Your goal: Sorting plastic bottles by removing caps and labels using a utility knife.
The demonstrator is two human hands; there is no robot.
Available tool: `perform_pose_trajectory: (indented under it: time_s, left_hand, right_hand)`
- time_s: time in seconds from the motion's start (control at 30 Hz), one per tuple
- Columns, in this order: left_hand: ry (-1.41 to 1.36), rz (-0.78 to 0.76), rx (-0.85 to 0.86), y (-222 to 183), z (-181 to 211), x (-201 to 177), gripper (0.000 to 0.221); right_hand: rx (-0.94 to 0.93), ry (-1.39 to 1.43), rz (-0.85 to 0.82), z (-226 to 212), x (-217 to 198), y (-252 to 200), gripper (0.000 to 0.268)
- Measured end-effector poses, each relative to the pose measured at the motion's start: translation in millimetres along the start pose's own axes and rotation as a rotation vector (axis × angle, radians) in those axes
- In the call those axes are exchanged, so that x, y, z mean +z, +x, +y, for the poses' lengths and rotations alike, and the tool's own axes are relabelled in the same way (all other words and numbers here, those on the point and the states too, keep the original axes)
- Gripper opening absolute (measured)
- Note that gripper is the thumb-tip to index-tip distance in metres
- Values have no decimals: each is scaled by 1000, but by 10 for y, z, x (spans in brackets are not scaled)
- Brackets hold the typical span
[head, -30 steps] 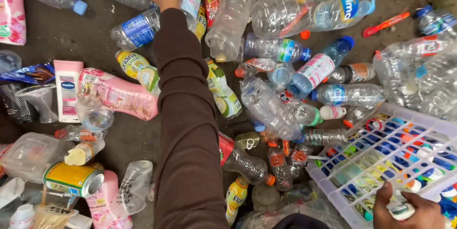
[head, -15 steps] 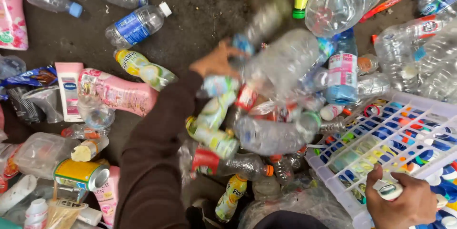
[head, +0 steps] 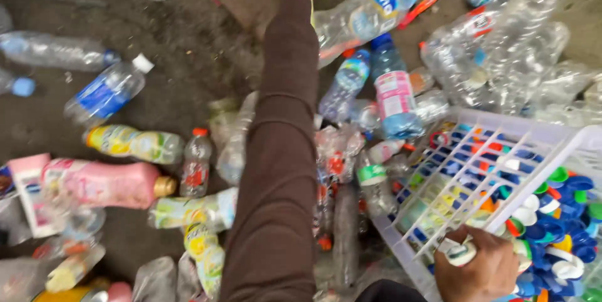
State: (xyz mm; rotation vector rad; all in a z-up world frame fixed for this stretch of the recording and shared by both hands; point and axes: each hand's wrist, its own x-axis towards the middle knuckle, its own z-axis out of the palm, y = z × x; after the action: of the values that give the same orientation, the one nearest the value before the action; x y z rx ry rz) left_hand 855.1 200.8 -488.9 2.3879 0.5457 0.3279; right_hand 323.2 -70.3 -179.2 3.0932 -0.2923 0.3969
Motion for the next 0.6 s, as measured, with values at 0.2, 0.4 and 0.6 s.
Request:
perform_pose_trajectory:
  time_s: [0.2,0.4,0.6]
  left_hand:
    - [95,181,13,-129,-69,-79,37]
    - [-125,-166,276,-1066,217,-2582,104]
    - [38,-1152,279,-2523,125,-3776,104]
  right_hand:
    - [66,111,53,-92,-31,54,45]
    - [-35,148,201,-242,-41,286,43]
    - [-18,60,95,612,236,770,38]
